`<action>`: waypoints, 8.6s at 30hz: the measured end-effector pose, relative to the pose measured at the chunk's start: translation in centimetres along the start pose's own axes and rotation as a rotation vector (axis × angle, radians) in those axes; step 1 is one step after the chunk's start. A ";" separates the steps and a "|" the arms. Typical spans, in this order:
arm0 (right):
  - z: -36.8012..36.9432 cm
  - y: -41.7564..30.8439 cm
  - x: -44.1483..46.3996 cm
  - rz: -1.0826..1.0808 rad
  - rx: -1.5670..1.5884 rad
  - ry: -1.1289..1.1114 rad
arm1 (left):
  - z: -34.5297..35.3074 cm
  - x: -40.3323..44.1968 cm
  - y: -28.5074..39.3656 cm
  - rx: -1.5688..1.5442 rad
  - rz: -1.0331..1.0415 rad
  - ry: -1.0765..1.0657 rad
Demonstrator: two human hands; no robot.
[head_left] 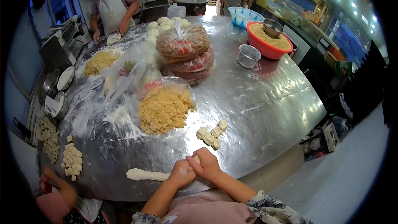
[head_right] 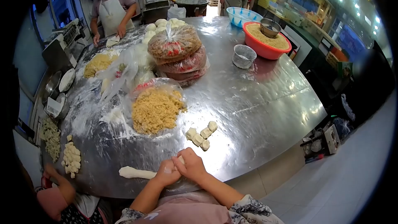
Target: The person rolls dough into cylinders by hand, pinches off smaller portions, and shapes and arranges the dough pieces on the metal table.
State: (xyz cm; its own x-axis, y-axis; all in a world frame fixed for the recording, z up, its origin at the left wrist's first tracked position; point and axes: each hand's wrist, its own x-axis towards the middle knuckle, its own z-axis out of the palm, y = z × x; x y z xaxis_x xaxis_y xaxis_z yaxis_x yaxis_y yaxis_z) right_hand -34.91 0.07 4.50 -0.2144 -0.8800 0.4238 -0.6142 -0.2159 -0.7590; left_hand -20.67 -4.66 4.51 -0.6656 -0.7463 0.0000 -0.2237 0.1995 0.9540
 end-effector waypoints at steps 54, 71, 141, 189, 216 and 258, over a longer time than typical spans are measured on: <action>-0.1 -0.2 -1.2 0.160 0.088 -0.394 | -0.5 0.6 -1.1 0.070 0.025 0.008; 1.1 -1.2 0.1 0.022 -0.078 0.043 | -0.1 -0.3 -2.4 0.279 -0.015 -0.004; -1.2 6.0 9.0 0.272 -0.267 -0.131 | -28.4 10.2 -12.6 0.579 -0.895 0.701; -0.5 -0.3 1.0 -0.241 -0.070 -0.670 | -13.2 1.1 -9.8 0.633 0.183 0.054; -5.7 6.4 -1.4 0.161 -0.517 -0.066 | 10.5 30.3 -6.6 0.567 0.338 0.412; -1.2 3.4 2.3 -0.298 -0.125 -0.861 | -4.0 -4.6 0.3 0.580 0.206 -0.069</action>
State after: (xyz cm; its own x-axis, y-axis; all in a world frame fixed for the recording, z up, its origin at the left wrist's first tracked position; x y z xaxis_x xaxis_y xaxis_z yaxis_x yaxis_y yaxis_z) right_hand -38.36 -2.20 3.52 0.5744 -0.8175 0.0412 -0.6420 -0.4811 -0.5970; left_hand -14.81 -3.73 6.03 -0.7764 -0.6169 0.1289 -0.4234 0.6621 0.6184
